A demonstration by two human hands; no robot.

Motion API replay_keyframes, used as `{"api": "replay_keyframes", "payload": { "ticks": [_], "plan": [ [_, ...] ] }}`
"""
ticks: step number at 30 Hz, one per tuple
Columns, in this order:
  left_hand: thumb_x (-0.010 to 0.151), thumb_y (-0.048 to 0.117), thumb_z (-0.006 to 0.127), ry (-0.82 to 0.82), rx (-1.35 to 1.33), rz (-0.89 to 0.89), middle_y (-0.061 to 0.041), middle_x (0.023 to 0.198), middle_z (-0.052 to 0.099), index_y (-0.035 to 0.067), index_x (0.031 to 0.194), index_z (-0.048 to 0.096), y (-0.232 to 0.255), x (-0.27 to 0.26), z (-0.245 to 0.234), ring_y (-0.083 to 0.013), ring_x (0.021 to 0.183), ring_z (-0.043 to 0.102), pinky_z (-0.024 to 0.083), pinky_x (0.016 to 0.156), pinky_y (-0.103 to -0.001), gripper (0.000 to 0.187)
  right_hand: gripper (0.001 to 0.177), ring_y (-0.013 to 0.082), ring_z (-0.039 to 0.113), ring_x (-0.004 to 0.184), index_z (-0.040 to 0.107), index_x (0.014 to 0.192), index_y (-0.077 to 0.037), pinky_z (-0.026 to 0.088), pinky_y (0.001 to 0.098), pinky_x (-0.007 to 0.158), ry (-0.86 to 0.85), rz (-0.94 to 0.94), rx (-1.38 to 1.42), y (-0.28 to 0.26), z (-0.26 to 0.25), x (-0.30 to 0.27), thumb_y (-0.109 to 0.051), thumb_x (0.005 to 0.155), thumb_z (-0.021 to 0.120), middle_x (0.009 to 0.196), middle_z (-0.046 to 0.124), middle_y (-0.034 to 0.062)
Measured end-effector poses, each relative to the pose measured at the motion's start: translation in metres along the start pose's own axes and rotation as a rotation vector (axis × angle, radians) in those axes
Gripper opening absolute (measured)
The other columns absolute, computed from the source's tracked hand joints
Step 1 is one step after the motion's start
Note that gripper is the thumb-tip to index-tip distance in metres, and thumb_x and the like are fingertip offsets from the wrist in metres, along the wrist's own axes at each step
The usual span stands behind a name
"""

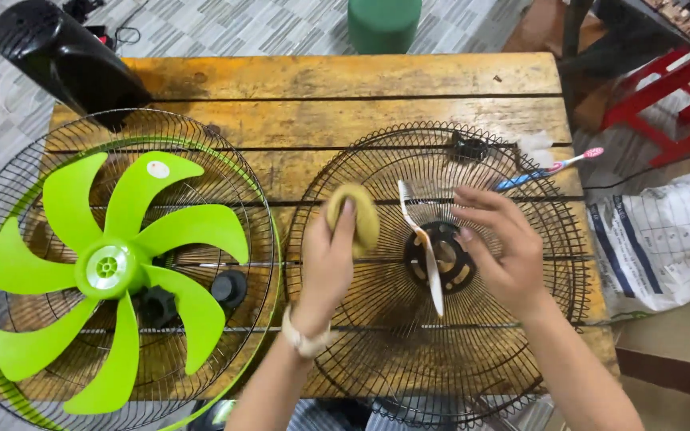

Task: Cleaning a disassembled electric fan's grill and blades using a toothbrush and a cloth.

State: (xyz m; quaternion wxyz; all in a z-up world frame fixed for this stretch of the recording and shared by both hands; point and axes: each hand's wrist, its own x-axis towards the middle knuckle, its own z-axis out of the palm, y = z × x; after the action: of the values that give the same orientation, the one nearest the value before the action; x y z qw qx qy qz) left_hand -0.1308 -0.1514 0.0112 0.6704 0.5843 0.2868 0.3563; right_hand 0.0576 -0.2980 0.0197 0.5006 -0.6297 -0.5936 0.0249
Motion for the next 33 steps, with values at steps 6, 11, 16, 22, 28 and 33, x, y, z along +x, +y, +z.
{"api": "replay_keyframes", "payload": {
  "ticks": [6,11,16,22,28,33],
  "plan": [
    [0.107,0.024,0.040,-0.080,0.019,0.105,0.004,0.054,0.048,0.008,0.075,0.059,-0.039,-0.091,-0.014,-0.0091,0.042,0.038,0.028,0.039,-0.026,0.041,0.027,0.0220,0.067,0.119,0.065,0.119,-0.007,0.059,0.0317,0.102,-0.166,-0.011,0.084,-0.065,0.002,-0.020,-0.011,0.092,0.061,0.130,0.068,0.0108],
    [0.094,0.024,0.056,-0.269,-0.380,-0.076,0.000,0.052,0.047,0.010,0.057,0.053,-0.094,-0.149,-0.002,-0.0112,0.043,0.035,0.024,0.042,-0.028,0.039,0.058,0.0319,0.053,0.137,0.052,0.140,-0.001,0.045,0.0476,0.118,-0.465,-0.110,0.074,-0.100,0.036,-0.050,-0.040,0.097,0.061,0.143,0.058,0.0172],
    [0.102,0.028,0.039,-0.474,-0.278,-0.291,-0.017,0.120,0.054,-0.001,0.137,0.044,-0.073,-0.166,-0.006,-0.0242,0.102,0.055,0.047,0.085,-0.038,0.046,0.027,0.0366,0.059,0.132,0.070,0.119,-0.003,0.053,0.0488,0.113,-0.387,0.024,0.493,-0.097,0.059,-0.076,-0.013,0.094,0.066,0.134,0.065,0.0178],
    [0.090,0.030,0.061,-0.210,0.522,0.500,-0.011,0.104,0.071,0.002,0.103,0.069,-0.057,-0.143,-0.025,-0.0265,0.104,0.064,0.052,0.099,-0.046,0.031,0.012,0.0246,0.074,0.078,0.062,0.088,-0.012,0.059,0.0568,0.096,-0.224,0.375,1.040,-0.074,0.026,-0.068,-0.004,0.094,0.056,0.071,0.072,0.0064],
    [0.087,0.041,0.074,0.010,0.972,0.462,-0.012,0.152,0.050,0.015,0.126,0.065,-0.042,-0.112,-0.038,-0.0359,0.149,0.037,0.031,0.120,-0.055,0.048,0.021,0.0197,0.067,0.072,0.058,0.096,-0.002,0.062,0.0273,0.058,-0.118,0.551,1.349,-0.032,0.006,-0.021,-0.014,0.092,0.074,0.084,0.062,0.0100],
    [0.089,0.045,0.069,-0.002,1.009,0.339,-0.016,0.165,0.035,0.014,0.144,0.054,-0.047,-0.101,-0.035,-0.0389,0.156,0.023,0.014,0.127,-0.056,0.065,0.023,0.0211,0.074,0.072,0.067,0.100,-0.009,0.067,0.0243,0.051,-0.562,0.502,0.611,-0.024,0.040,0.004,-0.014,0.079,0.075,0.095,0.068,0.0106]
  ]
}}
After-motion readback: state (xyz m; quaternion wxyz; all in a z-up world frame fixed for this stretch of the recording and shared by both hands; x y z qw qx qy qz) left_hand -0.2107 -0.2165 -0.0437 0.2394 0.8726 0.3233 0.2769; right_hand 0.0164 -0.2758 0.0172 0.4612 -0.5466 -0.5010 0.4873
